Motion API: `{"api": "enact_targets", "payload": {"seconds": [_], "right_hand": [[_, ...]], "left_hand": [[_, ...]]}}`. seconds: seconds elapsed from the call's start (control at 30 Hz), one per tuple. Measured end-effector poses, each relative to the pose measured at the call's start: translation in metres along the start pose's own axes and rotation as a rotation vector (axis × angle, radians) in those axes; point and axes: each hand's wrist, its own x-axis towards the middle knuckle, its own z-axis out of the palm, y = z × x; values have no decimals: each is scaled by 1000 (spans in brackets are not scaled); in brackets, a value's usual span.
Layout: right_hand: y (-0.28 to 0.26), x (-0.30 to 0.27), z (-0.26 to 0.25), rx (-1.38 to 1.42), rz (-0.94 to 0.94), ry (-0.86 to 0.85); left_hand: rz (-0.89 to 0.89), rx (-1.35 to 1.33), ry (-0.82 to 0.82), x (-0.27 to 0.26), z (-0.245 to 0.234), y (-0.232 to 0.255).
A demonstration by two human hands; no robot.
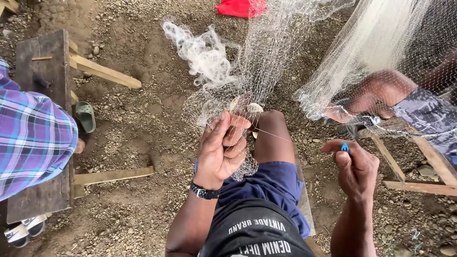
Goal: Weaving a nylon fishing net using a plastic shuttle to create and secure mesh loops.
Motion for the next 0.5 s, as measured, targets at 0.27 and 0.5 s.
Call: {"api": "enact_targets", "payload": {"seconds": [0.27,0.5], "right_hand": [[0,-1,-1,1,-19,-6],[-4,17,-1,24,-164,-110]], "left_hand": [[50,197,-26,1,-2,4],[192,493,-212,5,19,33]]}}
